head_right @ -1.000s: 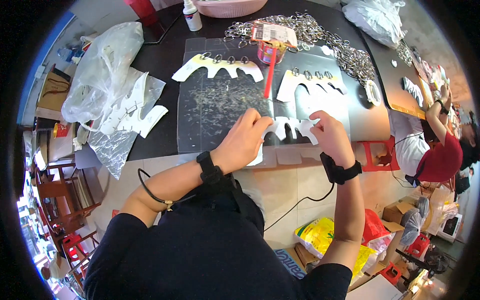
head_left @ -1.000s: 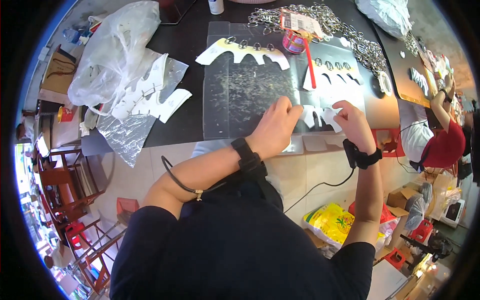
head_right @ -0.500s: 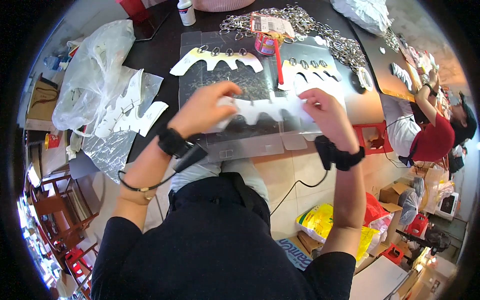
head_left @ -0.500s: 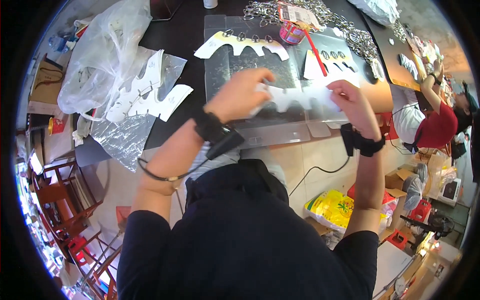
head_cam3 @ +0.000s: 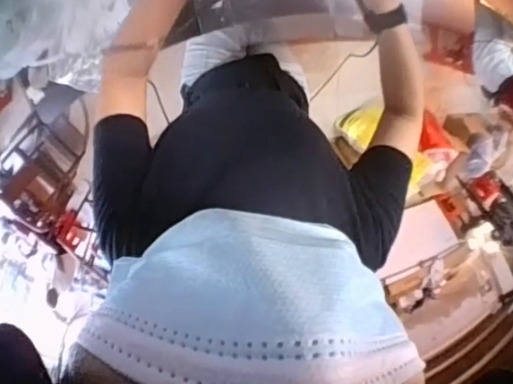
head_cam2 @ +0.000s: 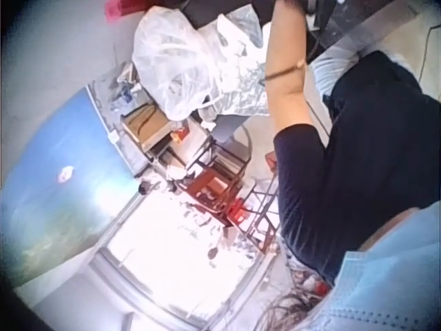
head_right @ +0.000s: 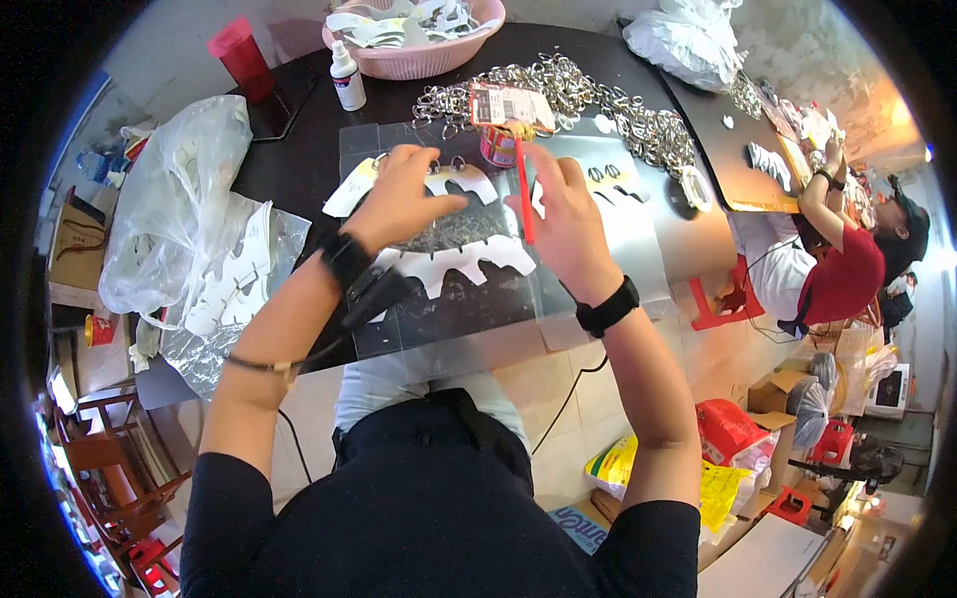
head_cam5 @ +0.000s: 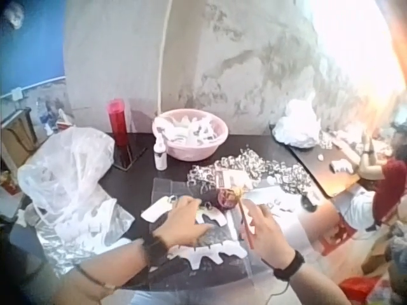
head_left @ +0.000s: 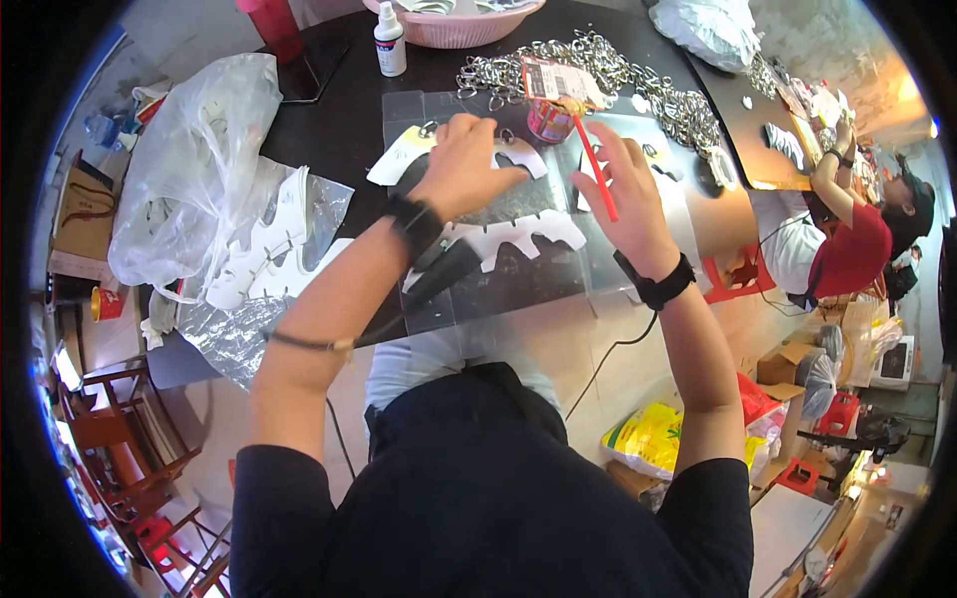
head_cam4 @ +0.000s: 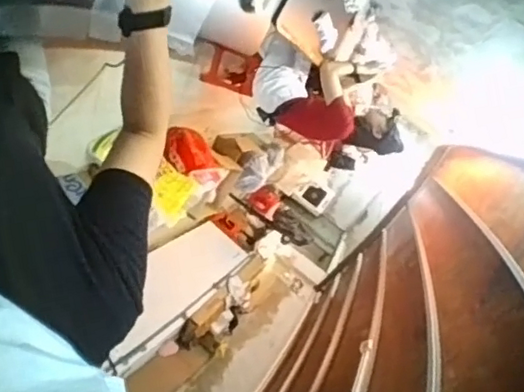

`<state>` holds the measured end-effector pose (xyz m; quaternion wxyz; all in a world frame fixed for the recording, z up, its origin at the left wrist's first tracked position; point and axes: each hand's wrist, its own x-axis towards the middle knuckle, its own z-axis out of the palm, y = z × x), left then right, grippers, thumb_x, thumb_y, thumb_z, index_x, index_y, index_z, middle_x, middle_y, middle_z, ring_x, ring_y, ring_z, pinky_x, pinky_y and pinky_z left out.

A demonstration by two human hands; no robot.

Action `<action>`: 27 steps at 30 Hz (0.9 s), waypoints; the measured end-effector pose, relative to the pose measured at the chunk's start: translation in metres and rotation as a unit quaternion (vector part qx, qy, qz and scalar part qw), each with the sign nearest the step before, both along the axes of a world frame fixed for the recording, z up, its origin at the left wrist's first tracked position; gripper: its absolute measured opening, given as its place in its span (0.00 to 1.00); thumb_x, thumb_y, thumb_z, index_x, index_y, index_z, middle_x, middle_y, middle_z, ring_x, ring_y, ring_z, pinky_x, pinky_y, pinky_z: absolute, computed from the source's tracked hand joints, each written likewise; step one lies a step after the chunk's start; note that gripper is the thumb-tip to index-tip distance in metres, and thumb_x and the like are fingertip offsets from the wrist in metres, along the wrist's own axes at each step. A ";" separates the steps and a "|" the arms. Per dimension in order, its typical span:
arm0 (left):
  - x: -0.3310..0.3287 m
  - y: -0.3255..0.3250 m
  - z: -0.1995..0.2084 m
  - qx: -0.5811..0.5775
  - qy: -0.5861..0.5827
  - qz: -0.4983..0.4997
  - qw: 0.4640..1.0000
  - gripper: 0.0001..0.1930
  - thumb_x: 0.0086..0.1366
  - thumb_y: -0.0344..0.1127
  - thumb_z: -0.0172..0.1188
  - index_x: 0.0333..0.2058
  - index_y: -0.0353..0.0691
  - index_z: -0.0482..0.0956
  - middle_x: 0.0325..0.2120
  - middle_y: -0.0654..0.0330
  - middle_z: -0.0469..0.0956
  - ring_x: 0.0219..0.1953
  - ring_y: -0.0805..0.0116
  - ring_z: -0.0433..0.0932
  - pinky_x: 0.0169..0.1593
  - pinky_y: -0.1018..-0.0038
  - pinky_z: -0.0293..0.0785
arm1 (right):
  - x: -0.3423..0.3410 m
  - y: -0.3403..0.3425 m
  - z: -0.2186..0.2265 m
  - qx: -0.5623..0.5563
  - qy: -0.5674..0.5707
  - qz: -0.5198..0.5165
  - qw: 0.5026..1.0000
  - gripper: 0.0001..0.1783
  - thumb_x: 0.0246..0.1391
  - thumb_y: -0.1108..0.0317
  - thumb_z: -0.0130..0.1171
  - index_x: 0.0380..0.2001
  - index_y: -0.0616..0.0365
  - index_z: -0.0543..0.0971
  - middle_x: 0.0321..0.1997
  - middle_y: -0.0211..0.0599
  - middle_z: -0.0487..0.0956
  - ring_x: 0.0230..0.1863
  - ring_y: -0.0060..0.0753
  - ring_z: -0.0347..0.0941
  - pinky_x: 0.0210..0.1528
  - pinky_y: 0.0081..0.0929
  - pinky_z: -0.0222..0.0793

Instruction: Insert metal rings into pre-cut shoe components and apply adhesive using a brush.

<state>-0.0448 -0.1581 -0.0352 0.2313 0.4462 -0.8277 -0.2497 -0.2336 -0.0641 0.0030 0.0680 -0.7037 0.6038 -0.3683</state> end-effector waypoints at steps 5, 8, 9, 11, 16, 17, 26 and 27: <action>-0.050 -0.036 -0.016 0.032 0.007 0.054 0.998 0.39 0.40 0.52 0.69 0.49 0.33 0.70 0.49 0.46 0.66 0.52 0.49 0.63 0.57 0.61 0.58 | 0.000 -0.021 0.004 -0.122 0.098 0.049 0.986 0.13 0.49 0.74 0.58 0.40 0.58 0.74 0.33 0.42 0.72 0.31 0.44 0.70 0.30 0.32 0.66; -0.066 -0.051 -0.032 -0.010 0.058 0.046 0.997 0.35 0.35 0.50 0.71 0.44 0.41 0.73 0.43 0.52 0.72 0.50 0.52 0.65 0.55 0.64 0.58 | -0.007 -0.031 0.008 -0.141 0.000 0.041 0.989 0.09 0.53 0.71 0.56 0.37 0.61 0.74 0.29 0.43 0.75 0.28 0.41 0.73 0.30 0.29 0.67; -0.070 -0.055 -0.033 -0.009 0.060 0.049 0.997 0.35 0.35 0.50 0.71 0.44 0.41 0.73 0.43 0.52 0.72 0.50 0.52 0.65 0.55 0.64 0.58 | -0.011 -0.033 0.007 -0.140 0.001 0.044 0.989 0.09 0.53 0.71 0.56 0.37 0.61 0.74 0.29 0.43 0.75 0.28 0.41 0.73 0.30 0.29 0.67; -0.076 -0.062 -0.035 0.014 0.057 0.028 0.998 0.39 0.34 0.50 0.74 0.44 0.36 0.70 0.46 0.54 0.71 0.51 0.52 0.63 0.53 0.60 0.61 | -0.019 -0.039 0.006 0.000 -0.125 -0.045 0.991 0.10 0.57 0.66 0.54 0.35 0.63 0.75 0.26 0.39 0.76 0.26 0.31 0.73 0.29 0.25 0.67; -0.081 -0.059 -0.028 0.079 0.105 0.057 0.990 0.37 0.31 0.49 0.74 0.45 0.47 0.74 0.40 0.59 0.77 0.49 0.53 0.65 0.51 0.61 0.59 | -0.035 -0.056 0.031 0.104 -0.305 -0.087 0.943 0.16 0.60 0.61 0.48 0.31 0.65 0.76 0.22 0.33 0.76 0.21 0.18 0.71 0.22 0.15 0.64; -0.082 -0.058 -0.027 0.078 0.104 0.055 0.990 0.37 0.31 0.49 0.74 0.45 0.47 0.74 0.40 0.59 0.77 0.49 0.53 0.65 0.51 0.61 0.59 | -0.040 -0.059 0.030 0.103 -0.306 -0.088 0.943 0.16 0.60 0.61 0.48 0.31 0.65 0.76 0.22 0.33 0.76 0.21 0.18 0.71 0.22 0.15 0.64; -0.084 -0.058 -0.029 0.054 0.124 0.044 0.990 0.36 0.32 0.50 0.74 0.45 0.47 0.75 0.38 0.61 0.78 0.48 0.58 0.66 0.49 0.63 0.56 | -0.031 -0.056 0.034 0.081 -0.190 -0.059 0.977 0.15 0.59 0.63 0.50 0.27 0.65 0.76 0.20 0.33 0.76 0.18 0.18 0.71 0.21 0.16 0.65; -0.083 -0.056 -0.025 0.061 0.114 0.042 0.991 0.36 0.32 0.50 0.74 0.45 0.47 0.75 0.38 0.61 0.78 0.47 0.58 0.66 0.48 0.63 0.56 | -0.027 -0.052 0.038 0.063 -0.130 -0.063 0.987 0.16 0.59 0.62 0.50 0.27 0.65 0.76 0.19 0.33 0.76 0.18 0.18 0.71 0.21 0.17 0.65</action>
